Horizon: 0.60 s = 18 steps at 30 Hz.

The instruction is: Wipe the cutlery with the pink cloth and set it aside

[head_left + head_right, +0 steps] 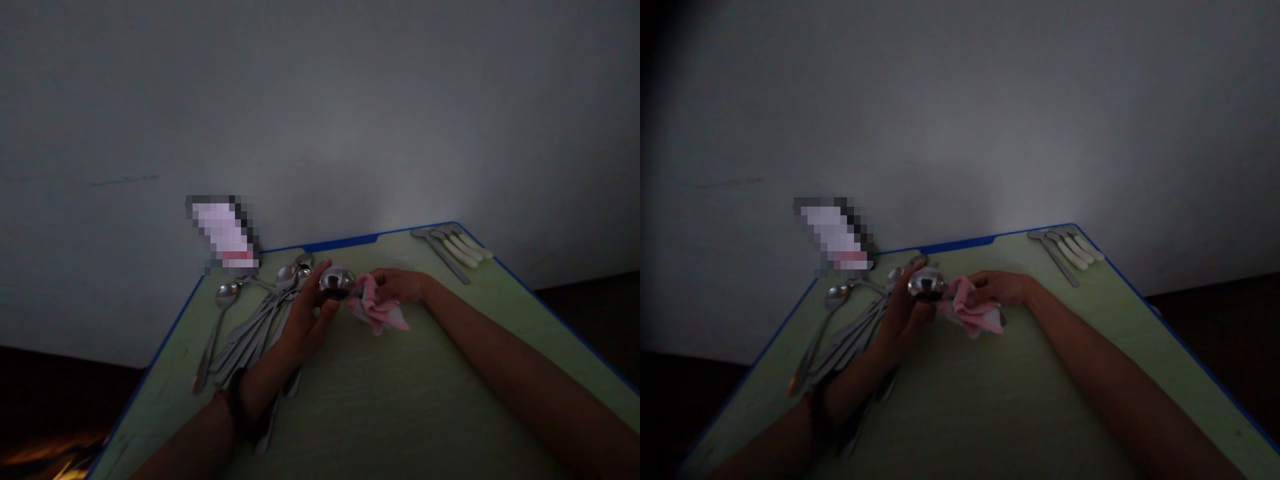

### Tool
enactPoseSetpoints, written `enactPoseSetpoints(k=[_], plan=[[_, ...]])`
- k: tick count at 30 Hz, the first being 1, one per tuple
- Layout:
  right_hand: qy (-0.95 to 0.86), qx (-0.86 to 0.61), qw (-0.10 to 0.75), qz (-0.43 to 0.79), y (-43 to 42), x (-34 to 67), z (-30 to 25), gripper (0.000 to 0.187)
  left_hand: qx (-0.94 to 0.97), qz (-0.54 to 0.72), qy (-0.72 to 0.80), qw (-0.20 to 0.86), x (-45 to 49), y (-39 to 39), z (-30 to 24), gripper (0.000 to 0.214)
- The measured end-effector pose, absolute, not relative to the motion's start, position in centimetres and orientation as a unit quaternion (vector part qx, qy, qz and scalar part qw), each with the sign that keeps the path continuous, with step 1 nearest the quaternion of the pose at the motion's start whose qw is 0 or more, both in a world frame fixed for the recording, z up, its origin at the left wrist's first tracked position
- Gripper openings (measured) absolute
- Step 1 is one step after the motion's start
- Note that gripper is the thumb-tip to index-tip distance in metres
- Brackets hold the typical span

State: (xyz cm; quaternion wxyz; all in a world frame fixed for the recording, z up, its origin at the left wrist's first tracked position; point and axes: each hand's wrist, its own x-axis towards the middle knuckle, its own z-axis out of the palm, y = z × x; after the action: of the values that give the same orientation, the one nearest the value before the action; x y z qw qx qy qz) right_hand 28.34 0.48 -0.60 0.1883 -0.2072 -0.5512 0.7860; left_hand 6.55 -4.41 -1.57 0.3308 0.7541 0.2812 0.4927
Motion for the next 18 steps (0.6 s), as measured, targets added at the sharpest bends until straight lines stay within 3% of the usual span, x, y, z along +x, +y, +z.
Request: enactPoseSetpoints(k=[18], plan=[[-0.555, -0.205, 0.182, 0.785, 0.55, 28.31, -0.74, 0.034, 0.763, 0.475, 0.297, 0.322, 6.58, -4.41, -1.32, 0.053]])
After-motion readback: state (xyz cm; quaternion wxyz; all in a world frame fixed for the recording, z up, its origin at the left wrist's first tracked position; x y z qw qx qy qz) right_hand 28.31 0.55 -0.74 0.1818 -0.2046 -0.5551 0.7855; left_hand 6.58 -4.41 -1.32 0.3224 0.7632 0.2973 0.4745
